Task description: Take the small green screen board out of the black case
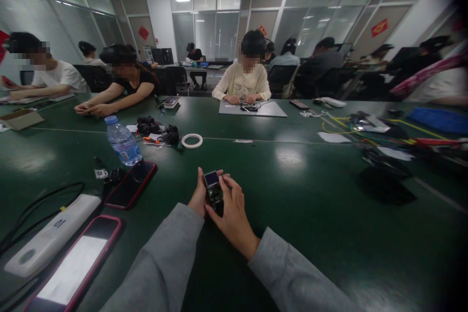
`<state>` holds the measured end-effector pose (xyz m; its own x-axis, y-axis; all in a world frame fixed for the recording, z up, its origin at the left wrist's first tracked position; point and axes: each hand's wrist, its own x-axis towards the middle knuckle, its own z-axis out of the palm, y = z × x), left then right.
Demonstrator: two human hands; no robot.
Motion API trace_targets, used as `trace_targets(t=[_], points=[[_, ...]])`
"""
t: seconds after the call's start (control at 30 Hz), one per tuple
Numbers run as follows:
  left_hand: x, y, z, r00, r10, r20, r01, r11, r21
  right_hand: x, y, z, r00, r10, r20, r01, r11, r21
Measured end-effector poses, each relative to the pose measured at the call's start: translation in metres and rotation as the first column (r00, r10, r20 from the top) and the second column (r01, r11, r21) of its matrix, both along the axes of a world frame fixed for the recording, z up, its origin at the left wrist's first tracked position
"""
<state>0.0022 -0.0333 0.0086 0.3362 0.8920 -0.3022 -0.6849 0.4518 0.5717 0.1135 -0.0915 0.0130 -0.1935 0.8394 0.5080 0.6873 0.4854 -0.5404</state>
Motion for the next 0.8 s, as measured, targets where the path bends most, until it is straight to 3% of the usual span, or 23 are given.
trace_targets(t=[0.23,0.37,0.5,0.63,0.73,0.8], points=[[0.004,-0.004,0.009,0.998,0.026,0.062,-0.027,0.999,0.024,0.004,0.012,-0.010,0.946,0.039,-0.321,-0.086,0.988,-0.131],[0.003,-0.007,0.016,0.997,0.009,0.075,-0.014,0.998,0.060,0.011,0.019,-0.006,0.816,0.039,-0.577,-0.230,0.937,-0.261],[0.003,-0.005,0.016,0.994,-0.005,0.107,-0.008,0.993,0.121,0.020,0.025,0.004,0.521,-0.047,-0.852,-0.525,0.770,-0.363],[0.002,-0.002,0.010,0.995,-0.017,0.095,0.005,0.991,0.131,0.028,0.028,0.013,0.206,-0.238,-0.949,-0.769,0.560,-0.307],[0.002,-0.002,0.007,0.992,-0.085,0.088,0.070,0.985,0.159,0.032,0.027,0.016,0.162,-0.289,-0.944,-0.833,0.473,-0.288],[0.002,-0.004,0.005,0.986,-0.155,0.063,0.139,0.970,0.199,0.033,0.024,0.017,0.174,-0.249,-0.953,-0.839,0.469,-0.276]])
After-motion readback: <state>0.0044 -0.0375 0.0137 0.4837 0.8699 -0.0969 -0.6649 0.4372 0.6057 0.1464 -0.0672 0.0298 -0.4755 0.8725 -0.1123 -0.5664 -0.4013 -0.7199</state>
